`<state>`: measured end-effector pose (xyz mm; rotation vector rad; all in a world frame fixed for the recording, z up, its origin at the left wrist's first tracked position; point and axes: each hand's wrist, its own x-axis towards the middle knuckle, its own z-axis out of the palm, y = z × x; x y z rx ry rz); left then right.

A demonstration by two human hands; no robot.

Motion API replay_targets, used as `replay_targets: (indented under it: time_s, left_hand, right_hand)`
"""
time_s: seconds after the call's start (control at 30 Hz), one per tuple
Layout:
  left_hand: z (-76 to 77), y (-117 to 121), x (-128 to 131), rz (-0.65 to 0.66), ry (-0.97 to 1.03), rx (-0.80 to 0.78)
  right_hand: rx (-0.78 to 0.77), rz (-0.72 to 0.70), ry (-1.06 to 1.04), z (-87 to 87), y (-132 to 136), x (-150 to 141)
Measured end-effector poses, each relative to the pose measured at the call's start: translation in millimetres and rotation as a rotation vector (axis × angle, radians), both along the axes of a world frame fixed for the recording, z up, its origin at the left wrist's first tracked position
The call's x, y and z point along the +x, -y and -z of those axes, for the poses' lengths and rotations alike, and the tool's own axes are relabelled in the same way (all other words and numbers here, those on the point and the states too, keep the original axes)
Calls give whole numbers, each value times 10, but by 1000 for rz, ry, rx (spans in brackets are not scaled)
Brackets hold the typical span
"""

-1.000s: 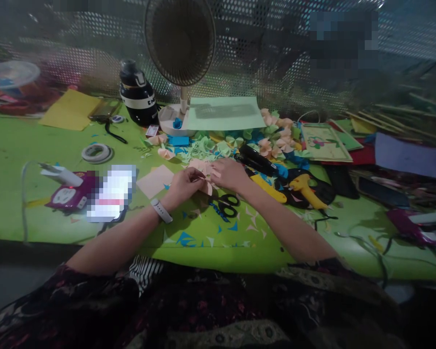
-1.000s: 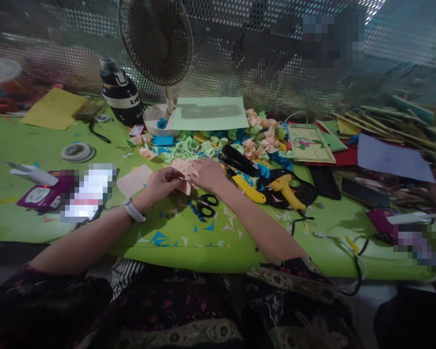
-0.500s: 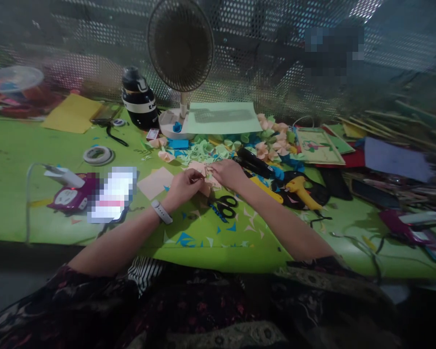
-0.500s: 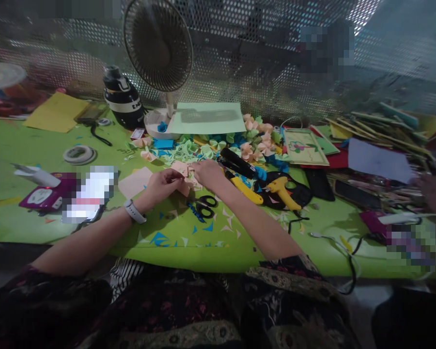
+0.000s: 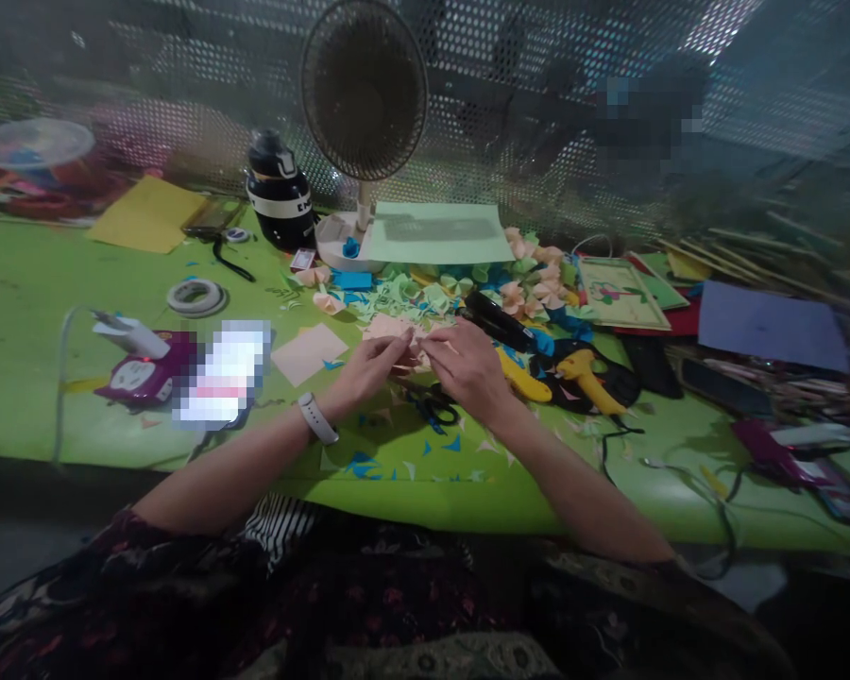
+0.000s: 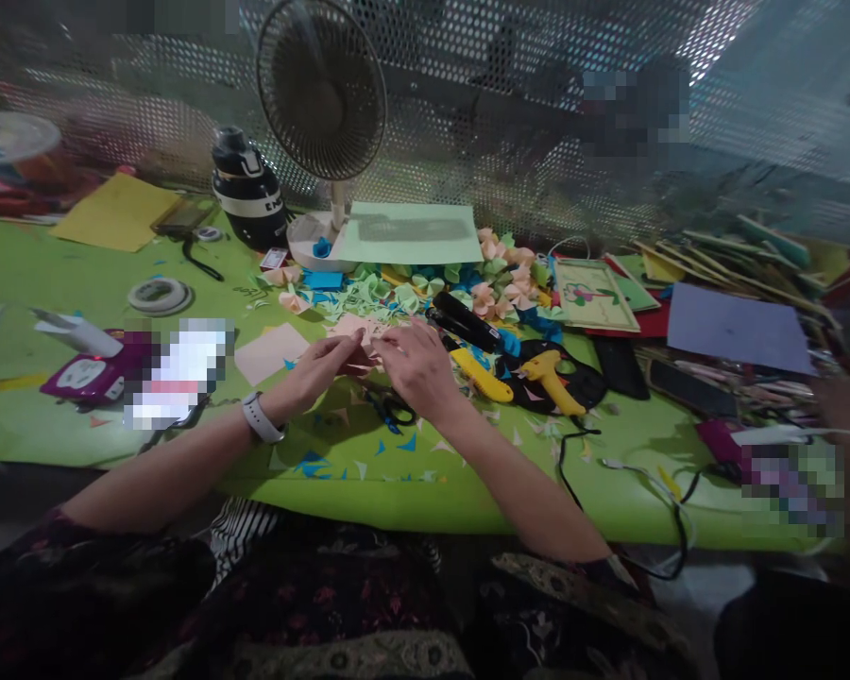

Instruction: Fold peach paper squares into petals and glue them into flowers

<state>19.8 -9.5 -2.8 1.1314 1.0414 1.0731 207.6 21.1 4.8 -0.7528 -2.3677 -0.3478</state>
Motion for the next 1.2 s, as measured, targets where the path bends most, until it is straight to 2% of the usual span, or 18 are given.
replay_targets:
  time_s: [0.1,0.23,0.33,0.47,0.63,0.7,0.87,1.0,1.2]
  left_hand:
    - [33,11,38,43,283,-105]
    - [36,16,43,80,421,-178]
    - [-7,47,38,144,396,-199]
    - [-46,88,40,223,295,-152]
    - [-15,101,32,256,238,-131]
    - [11,103,18,271,230,-145]
    - [29,122,0,334,234,-62]
    - [-18,147,46,278,98,26]
    - [-28,147,83,260,89,0]
  right_hand:
    - [8,-70,0,-9,146,19]
    - [-104,-126,-108,-14,177,95]
    - [-242,-105,-267,-17,169,124]
    - [-469,-103,-515,7,176,112]
    - [-939,-78,-778,57,204,90]
    - [-1031,-53,-828,58,223,82]
    - [-976,-16,-831,20,282,60]
    - [-922,-26,-796,37,303,48]
    - [-907,-36,-801,97,299,45]
